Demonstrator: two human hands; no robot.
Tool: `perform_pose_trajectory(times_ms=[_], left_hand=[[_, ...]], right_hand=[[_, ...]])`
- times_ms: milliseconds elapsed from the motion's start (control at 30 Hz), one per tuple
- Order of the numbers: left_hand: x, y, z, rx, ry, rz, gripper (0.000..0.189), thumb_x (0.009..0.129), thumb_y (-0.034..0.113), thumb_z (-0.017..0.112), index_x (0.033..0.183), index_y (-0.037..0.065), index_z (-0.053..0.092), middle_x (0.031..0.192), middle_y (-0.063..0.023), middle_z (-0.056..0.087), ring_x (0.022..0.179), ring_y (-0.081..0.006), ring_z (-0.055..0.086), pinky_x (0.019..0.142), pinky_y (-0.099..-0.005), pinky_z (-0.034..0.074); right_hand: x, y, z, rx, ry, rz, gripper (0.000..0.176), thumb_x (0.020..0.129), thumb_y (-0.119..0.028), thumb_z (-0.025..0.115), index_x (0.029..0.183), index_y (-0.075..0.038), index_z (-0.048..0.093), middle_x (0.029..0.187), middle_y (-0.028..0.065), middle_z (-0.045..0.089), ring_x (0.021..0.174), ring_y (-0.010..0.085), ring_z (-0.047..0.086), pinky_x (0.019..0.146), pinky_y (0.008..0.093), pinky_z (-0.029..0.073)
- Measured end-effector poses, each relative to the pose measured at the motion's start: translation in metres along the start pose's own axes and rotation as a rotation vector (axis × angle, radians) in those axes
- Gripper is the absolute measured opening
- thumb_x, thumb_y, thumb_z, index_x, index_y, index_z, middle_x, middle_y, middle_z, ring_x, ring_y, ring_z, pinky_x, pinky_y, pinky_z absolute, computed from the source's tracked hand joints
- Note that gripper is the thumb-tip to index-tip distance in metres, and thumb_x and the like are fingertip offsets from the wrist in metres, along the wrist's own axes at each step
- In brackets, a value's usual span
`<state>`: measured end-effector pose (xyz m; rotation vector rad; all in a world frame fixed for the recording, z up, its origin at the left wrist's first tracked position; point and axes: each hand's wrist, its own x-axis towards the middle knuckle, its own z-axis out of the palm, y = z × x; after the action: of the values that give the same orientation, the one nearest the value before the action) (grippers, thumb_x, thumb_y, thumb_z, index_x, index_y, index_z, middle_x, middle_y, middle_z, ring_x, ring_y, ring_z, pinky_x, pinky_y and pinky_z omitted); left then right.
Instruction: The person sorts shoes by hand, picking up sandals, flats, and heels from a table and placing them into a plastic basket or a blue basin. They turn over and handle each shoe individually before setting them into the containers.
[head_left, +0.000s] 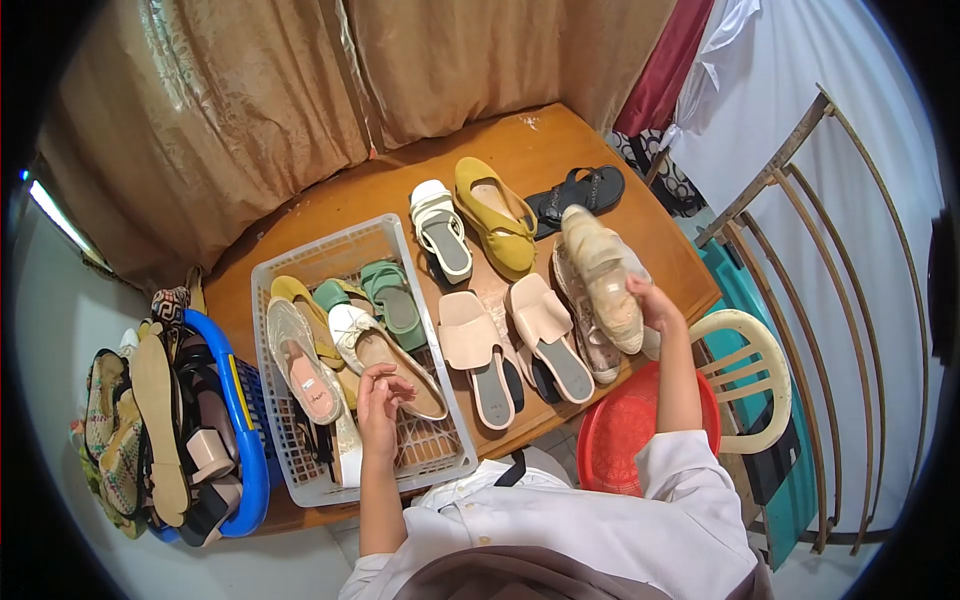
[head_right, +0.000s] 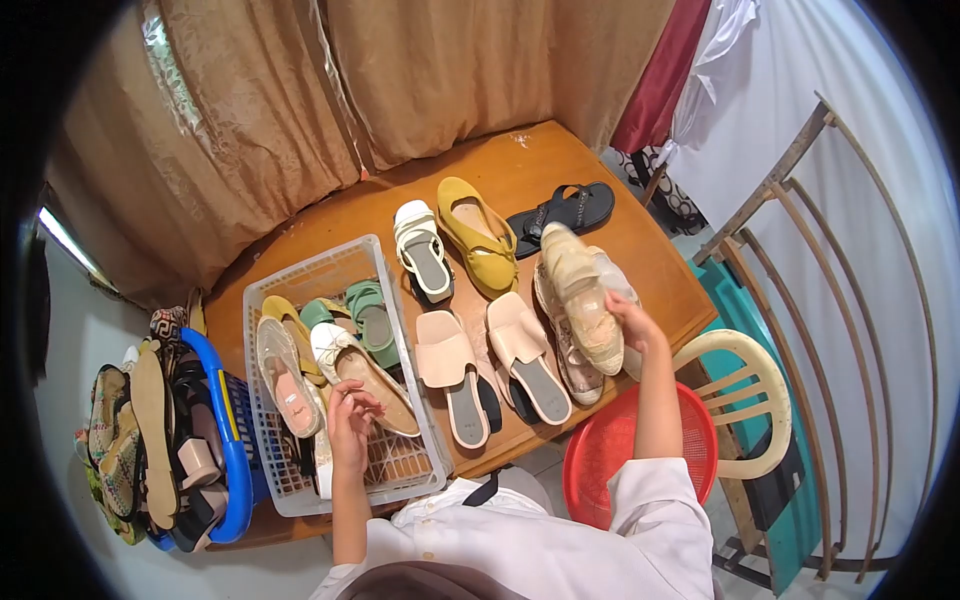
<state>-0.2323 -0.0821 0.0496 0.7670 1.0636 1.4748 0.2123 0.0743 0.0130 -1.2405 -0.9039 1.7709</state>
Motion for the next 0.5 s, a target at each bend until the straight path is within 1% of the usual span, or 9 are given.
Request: perform_pose_trajectory(times_ms=[33,67,167,267,367,400,500], left_hand=[[0.000,0.000,0.000,0.004,0.000,0.004,0.027,0.091,0.023,0.042,0.108,0.002,0.047,0.081,-0.0081,0.058,0.076,-0.0144,0.056,0.071,-0.0261,0.043],[0.000,0.000,-0.002,0.042,-0.015,0.002,0.026,0.092,0.023,0.042,0.108,0.003,0.047,0.081,-0.0078,0.058,0.076,-0.0141,0.056,0.071,-0.0258,0.043],[-0.002,0.000,-0.005,0.127,-0.051,-0.007,0.026,0.092,0.023,0.042,0.107,0.003,0.047,0.080,-0.0068,0.058,0.075,-0.0132,0.056,0.070,-0.0250,0.043],[-0.006,0.003,-0.008,0.162,-0.058,-0.016,0.025,0.092,0.023,0.043,0.106,0.003,0.048,0.080,-0.0059,0.058,0.075,-0.0124,0.056,0.070,-0.0243,0.043],[-0.008,0.007,-0.012,0.202,-0.053,-0.009,0.023,0.092,0.022,0.043,0.105,0.003,0.050,0.080,-0.0052,0.058,0.076,-0.0118,0.056,0.070,-0.0238,0.042],[-0.009,0.008,-0.013,0.211,-0.051,-0.007,0.023,0.093,0.021,0.043,0.104,0.003,0.050,0.080,-0.0049,0.058,0.076,-0.0115,0.056,0.070,-0.0235,0.042],[-0.010,0.010,-0.015,0.260,-0.039,0.006,0.022,0.092,0.021,0.045,0.103,0.003,0.051,0.080,-0.0049,0.058,0.075,-0.0118,0.056,0.070,-0.0236,0.043]], right_hand=[[0.005,0.004,0.005,-0.040,0.041,0.053,0.059,0.087,-0.027,0.054,0.139,-0.011,0.030,0.133,0.0078,0.043,0.121,0.0214,0.043,0.101,0.0368,0.035],[0.007,0.004,0.006,0.068,0.072,0.072,0.049,0.091,-0.015,0.044,0.138,-0.009,0.032,0.137,0.0058,0.039,0.123,0.0203,0.040,0.101,0.0347,0.033],[0.008,0.002,0.018,-0.249,0.240,0.045,0.046,0.093,-0.017,0.042,0.137,-0.008,0.034,0.135,0.0092,0.041,0.122,0.0220,0.041,0.100,0.0344,0.034],[0.011,0.007,0.016,-0.610,0.316,-0.078,0.049,0.091,-0.028,0.045,0.135,-0.007,0.037,0.133,0.0149,0.044,0.123,0.0257,0.041,0.100,0.0366,0.034],[-0.002,-0.001,0.040,-1.118,0.580,-0.085,0.049,0.091,-0.027,0.044,0.133,-0.002,0.037,0.123,0.0245,0.050,0.120,0.0356,0.043,0.099,0.0393,0.032],[-0.010,-0.006,0.057,-1.076,0.606,-0.204,0.058,0.089,-0.033,0.047,0.134,0.001,0.033,0.126,0.0278,0.044,0.122,0.0395,0.038,0.101,0.0409,0.030],[-0.006,0.017,0.078,-1.211,0.711,-0.423,0.068,0.088,-0.039,0.048,0.135,0.004,0.026,0.134,0.0280,0.034,0.126,0.0385,0.033,0.103,0.0408,0.028]])
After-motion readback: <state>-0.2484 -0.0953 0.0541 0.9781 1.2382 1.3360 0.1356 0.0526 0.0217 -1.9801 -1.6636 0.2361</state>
